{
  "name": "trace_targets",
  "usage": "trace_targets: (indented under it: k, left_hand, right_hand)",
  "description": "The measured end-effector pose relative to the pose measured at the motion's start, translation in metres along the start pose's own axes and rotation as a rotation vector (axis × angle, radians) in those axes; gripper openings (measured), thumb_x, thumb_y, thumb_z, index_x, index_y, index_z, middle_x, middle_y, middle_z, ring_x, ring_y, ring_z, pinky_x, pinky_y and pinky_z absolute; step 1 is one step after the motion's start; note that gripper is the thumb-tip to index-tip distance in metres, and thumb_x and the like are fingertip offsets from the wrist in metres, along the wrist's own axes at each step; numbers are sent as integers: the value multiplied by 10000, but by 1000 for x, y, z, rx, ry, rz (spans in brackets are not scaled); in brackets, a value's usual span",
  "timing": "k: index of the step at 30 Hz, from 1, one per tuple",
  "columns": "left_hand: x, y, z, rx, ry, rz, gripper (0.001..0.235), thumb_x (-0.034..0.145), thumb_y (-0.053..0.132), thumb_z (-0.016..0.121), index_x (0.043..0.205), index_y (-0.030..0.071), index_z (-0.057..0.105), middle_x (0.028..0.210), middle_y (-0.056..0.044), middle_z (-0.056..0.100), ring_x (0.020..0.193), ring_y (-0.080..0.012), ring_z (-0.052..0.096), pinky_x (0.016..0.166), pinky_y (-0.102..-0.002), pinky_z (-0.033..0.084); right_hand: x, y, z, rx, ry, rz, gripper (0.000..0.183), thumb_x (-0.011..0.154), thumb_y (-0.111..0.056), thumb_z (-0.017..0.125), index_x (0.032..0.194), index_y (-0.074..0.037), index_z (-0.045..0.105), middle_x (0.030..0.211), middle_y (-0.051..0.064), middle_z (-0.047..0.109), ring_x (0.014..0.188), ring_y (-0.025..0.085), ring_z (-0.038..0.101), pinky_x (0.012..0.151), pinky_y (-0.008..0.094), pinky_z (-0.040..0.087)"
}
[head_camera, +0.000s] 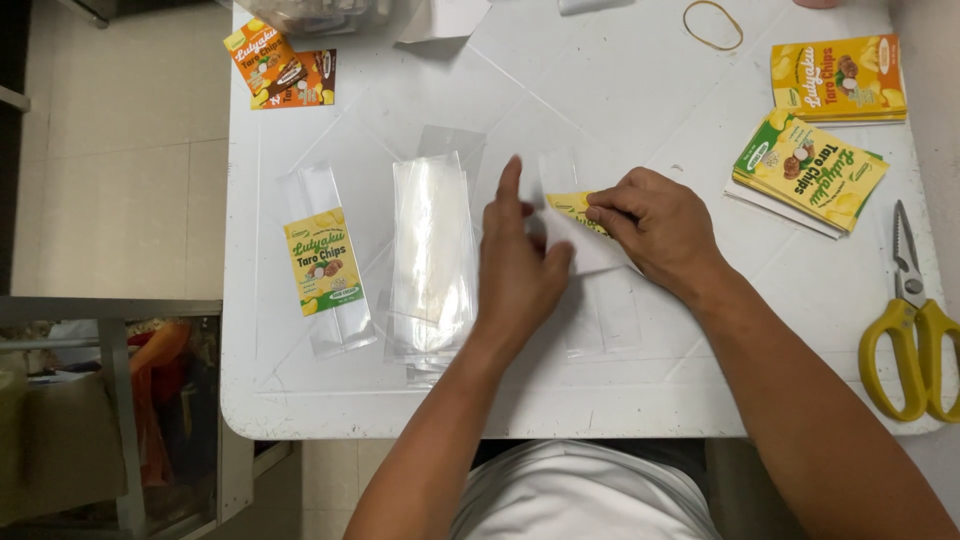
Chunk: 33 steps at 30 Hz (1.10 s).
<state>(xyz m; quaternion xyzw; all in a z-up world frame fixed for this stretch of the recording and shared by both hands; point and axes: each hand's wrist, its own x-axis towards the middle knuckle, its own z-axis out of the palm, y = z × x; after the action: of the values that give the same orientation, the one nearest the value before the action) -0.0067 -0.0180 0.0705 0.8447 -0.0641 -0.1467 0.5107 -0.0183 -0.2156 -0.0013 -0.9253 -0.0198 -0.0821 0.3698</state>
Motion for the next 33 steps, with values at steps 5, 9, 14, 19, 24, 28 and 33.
trace_targets:
  k: [5,9,14,19,24,28,33]
  left_hand:
    - [-70,-22,-55,-45,-138,-150,890,777,71,711,1568,158,314,1212,-151,610,799,-269,623,735,-373,561]
    - [-113,-54,-99,-384,-97,-438,880,726,-56,796,1484,194,426,1202,-91,675,713,-171,607,707,-321,588]
    - [-121,-80,-116,-442,153,-358,495,718,-77,812,1020,128,477,1197,-119,716,582,-94,445,565,-230,443]
    - [-95,-75,-108,-431,235,-214,384,783,-31,848,715,114,499,699,13,475,636,-110,459,587,-258,438]
    - [-48,-30,-103,-344,220,-390,171,835,125,757,983,64,819,881,-47,797,852,-139,728,783,-254,581]
    - [33,-32,-98,-528,239,-294,368,823,156,742,1166,22,767,964,-106,785,859,-175,737,822,-262,607]
    - [167,-32,-92,-1030,211,-107,362,782,32,802,1101,-14,638,978,-123,667,901,-240,672,885,-344,603]
  right_hand:
    - [4,-29,-7,-231,-207,199,512,858,-569,712,1226,-216,754,1075,7,648,942,231,663,778,407,506]
    - [-9,-54,-3,-540,-301,148,910,705,-825,731,1318,-163,613,1191,30,577,1104,271,539,730,482,559]
    - [-50,-60,24,-570,-12,-305,452,878,-391,764,1201,-88,672,1236,100,624,1048,338,580,834,471,517]
    - [-86,-65,32,-657,2,-367,547,928,-399,690,1368,-85,610,1535,135,541,1383,330,515,1095,543,476]
    - [-112,-59,37,-558,-65,-291,505,995,-337,536,1452,-124,543,1636,109,433,1536,306,371,1198,618,324]
    - [-114,-60,34,-387,12,-325,468,993,-316,574,1417,-118,580,1594,116,485,1512,320,415,1229,614,302]
    - [-113,-54,35,-337,20,-315,466,966,-327,604,1386,-125,603,1571,106,505,1500,311,422,1227,606,288]
